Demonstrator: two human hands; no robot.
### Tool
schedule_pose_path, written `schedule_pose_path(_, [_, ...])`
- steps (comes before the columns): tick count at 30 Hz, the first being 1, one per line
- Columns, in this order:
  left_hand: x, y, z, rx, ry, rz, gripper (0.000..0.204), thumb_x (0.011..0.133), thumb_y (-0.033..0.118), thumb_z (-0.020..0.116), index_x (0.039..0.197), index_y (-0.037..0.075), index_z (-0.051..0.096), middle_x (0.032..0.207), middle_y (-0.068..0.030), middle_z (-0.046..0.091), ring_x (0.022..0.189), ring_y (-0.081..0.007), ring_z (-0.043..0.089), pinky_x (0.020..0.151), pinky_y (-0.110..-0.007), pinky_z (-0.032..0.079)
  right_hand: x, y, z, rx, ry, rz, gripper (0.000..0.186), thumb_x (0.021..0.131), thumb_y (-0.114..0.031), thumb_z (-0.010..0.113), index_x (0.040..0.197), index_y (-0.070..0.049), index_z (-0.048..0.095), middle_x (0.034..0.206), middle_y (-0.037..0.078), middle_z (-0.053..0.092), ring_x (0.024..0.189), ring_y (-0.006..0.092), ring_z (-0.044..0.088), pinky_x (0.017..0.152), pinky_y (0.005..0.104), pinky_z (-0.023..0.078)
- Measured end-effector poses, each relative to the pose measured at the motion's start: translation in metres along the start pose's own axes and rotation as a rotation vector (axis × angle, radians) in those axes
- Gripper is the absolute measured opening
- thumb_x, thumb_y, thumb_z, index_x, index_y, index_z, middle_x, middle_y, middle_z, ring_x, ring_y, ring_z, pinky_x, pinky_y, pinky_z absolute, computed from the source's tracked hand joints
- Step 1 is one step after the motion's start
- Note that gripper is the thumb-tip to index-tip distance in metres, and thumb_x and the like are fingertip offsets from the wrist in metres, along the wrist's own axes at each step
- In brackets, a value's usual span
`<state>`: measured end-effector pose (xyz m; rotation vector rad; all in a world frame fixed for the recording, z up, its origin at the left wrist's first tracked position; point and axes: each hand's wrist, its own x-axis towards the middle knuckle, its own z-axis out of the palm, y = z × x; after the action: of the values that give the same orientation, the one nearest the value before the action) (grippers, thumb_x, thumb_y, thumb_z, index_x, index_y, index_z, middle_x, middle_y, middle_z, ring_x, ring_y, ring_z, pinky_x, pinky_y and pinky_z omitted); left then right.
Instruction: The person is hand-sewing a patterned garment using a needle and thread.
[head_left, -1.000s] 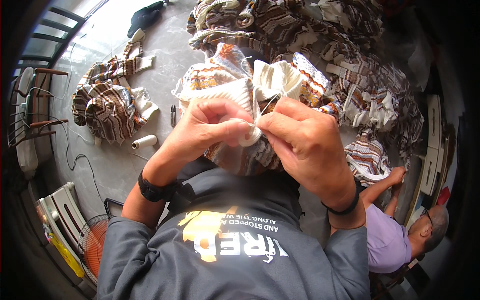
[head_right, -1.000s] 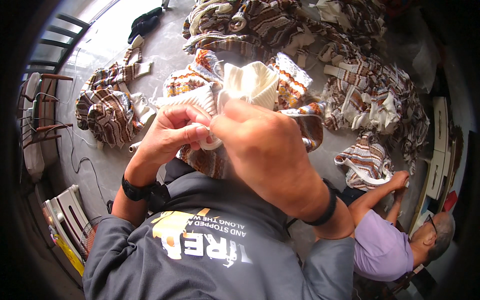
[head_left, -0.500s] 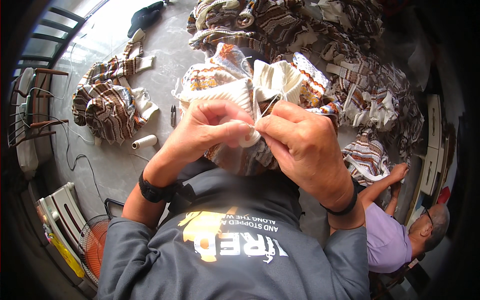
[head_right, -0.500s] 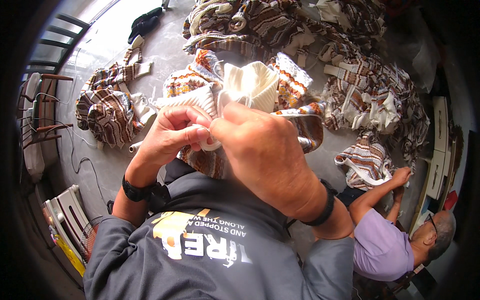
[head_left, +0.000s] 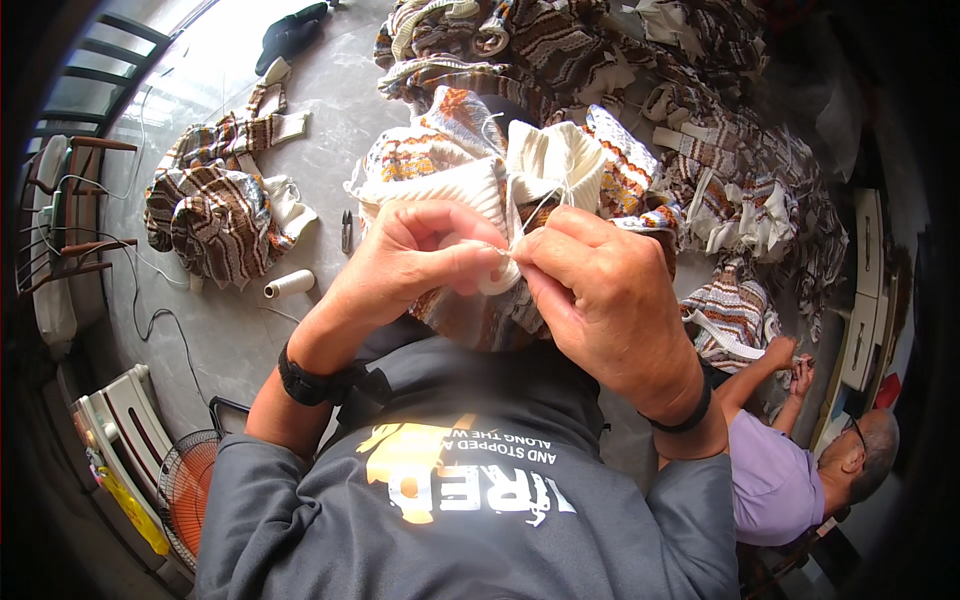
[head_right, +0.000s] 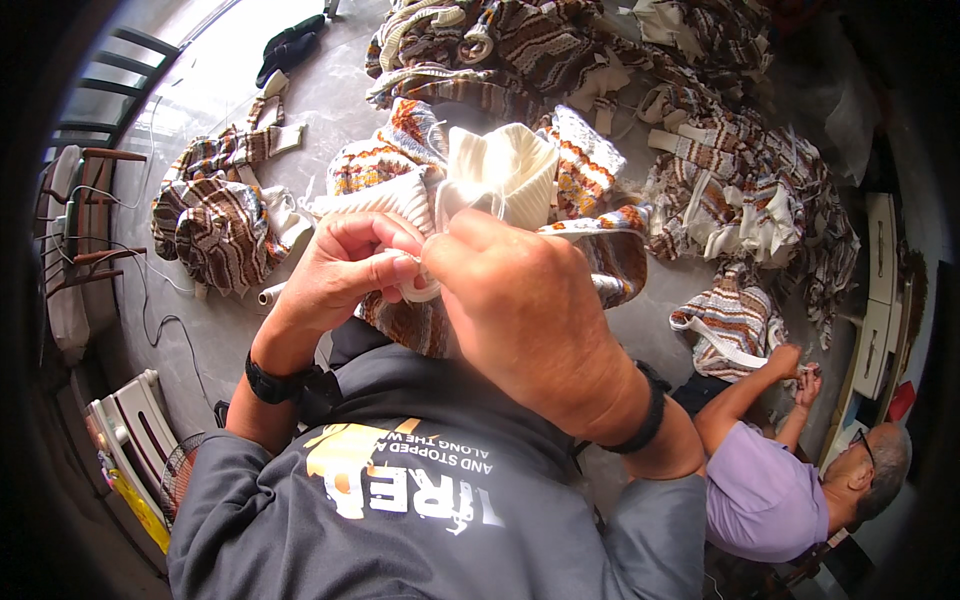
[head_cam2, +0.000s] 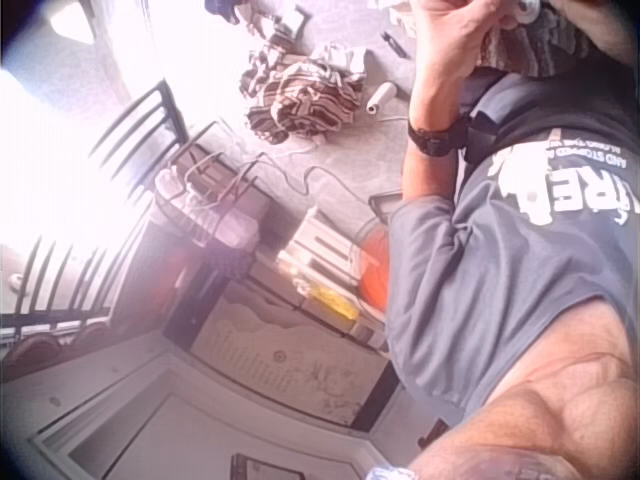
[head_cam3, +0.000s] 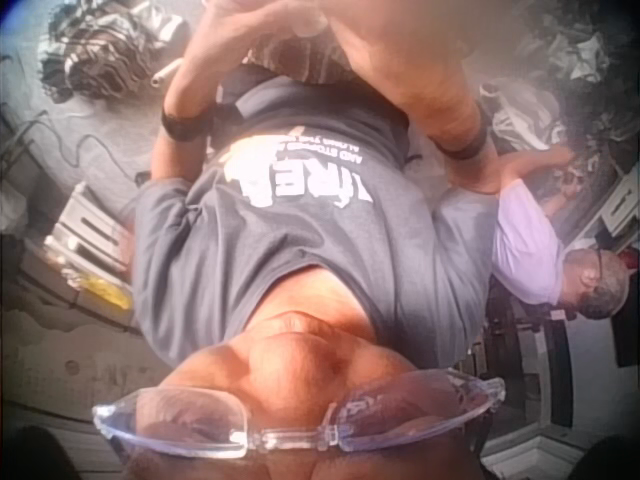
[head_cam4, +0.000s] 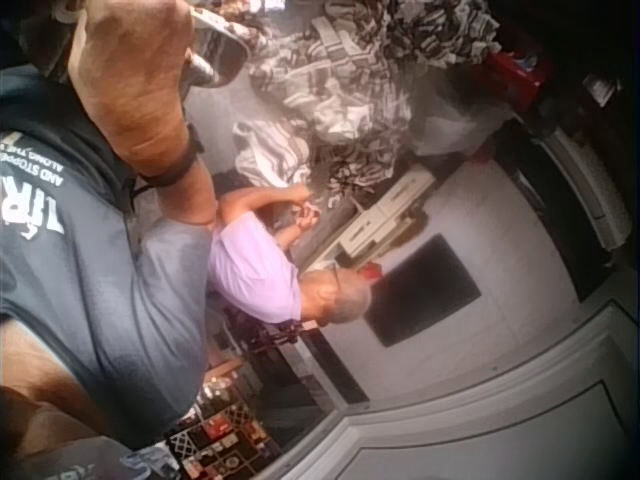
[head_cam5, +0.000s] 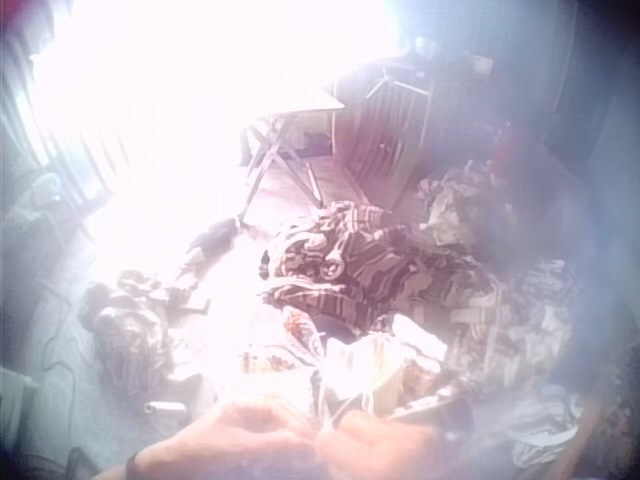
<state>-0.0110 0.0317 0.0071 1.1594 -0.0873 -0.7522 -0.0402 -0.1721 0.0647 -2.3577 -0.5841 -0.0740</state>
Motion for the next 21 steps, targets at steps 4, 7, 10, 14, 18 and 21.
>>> schedule_pose_path(4, [-0.0001, 0.0000, -0.0004, 0.002, 0.001, -0.003, 0.011, 0.088, 0.009, 0.070, 0.097, 0.002, 0.070, 0.085, -0.0015, 0.070, 0.072, -0.0045, 0.062, 0.064, -0.019, 0.051, -0.0004, 0.0011, 0.0001, -0.006, -0.016, 0.004, 0.014, 0.075, 0.004, 0.070, 0.086, -0.003, 0.065, 0.078, 0.012, 0.061, 0.069, 0.0311, 0.064, 0.060, 0.0370, 0.051])
schedule_pose_path(7, [0.0000, 0.0004, 0.0003, 0.008, 0.004, -0.011, 0.011, 0.088, 0.008, 0.070, 0.097, 0.002, 0.070, 0.084, -0.0013, 0.069, 0.071, -0.0043, 0.061, 0.063, -0.019, 0.050, -0.0005, 0.0010, 0.0010, -0.012, -0.012, 0.002, 0.014, 0.075, 0.004, 0.070, 0.086, -0.003, 0.065, 0.078, 0.012, 0.061, 0.069, 0.0307, 0.064, 0.059, 0.0368, 0.051])
schedule_pose_path(10, [0.0003, -0.0003, 0.0004, 0.011, 0.017, -0.009, 0.012, 0.087, 0.008, 0.071, 0.097, 0.002, 0.070, 0.084, -0.0010, 0.069, 0.070, -0.0041, 0.061, 0.063, -0.019, 0.050, -0.0004, 0.0006, 0.0018, 0.001, 0.003, 0.004, 0.013, 0.075, 0.004, 0.070, 0.086, -0.003, 0.065, 0.078, 0.011, 0.061, 0.068, 0.0302, 0.064, 0.059, 0.0366, 0.050])
schedule_pose_path(14, [0.0003, 0.0006, 0.0006, 0.026, 0.021, -0.011, 0.013, 0.085, 0.009, 0.072, 0.096, 0.002, 0.071, 0.083, -0.0005, 0.069, 0.070, -0.0040, 0.061, 0.062, -0.019, 0.050, -0.0008, 0.0014, 0.0027, 0.005, 0.012, -0.001, 0.013, 0.076, 0.004, 0.069, 0.086, -0.003, 0.065, 0.077, 0.011, 0.061, 0.067, 0.0299, 0.063, 0.058, 0.0364, 0.050])
schedule_pose_path(18, [0.0008, 0.0013, 0.0014, 0.007, 0.012, -0.014, 0.012, 0.085, 0.009, 0.072, 0.096, 0.003, 0.071, 0.084, -0.0003, 0.070, 0.072, -0.0040, 0.062, 0.063, -0.019, 0.050, -0.0008, 0.0007, 0.0022, 0.011, 0.033, -0.013, 0.014, 0.076, 0.004, 0.070, 0.086, -0.004, 0.065, 0.076, 0.010, 0.060, 0.065, 0.0302, 0.062, 0.056, 0.0364, 0.049])
schedule_pose_path(21, [0.0003, 0.0024, 0.0017, 0.007, 0.010, -0.021, 0.012, 0.085, 0.009, 0.073, 0.095, 0.003, 0.071, 0.084, -0.0001, 0.070, 0.073, -0.0039, 0.063, 0.063, -0.019, 0.051, 0.0014, 0.0003, 0.0004, -0.004, 0.016, -0.017, 0.013, 0.075, 0.004, 0.069, 0.084, -0.004, 0.065, 0.076, 0.010, 0.060, 0.064, 0.0304, 0.062, 0.056, 0.0361, 0.049])
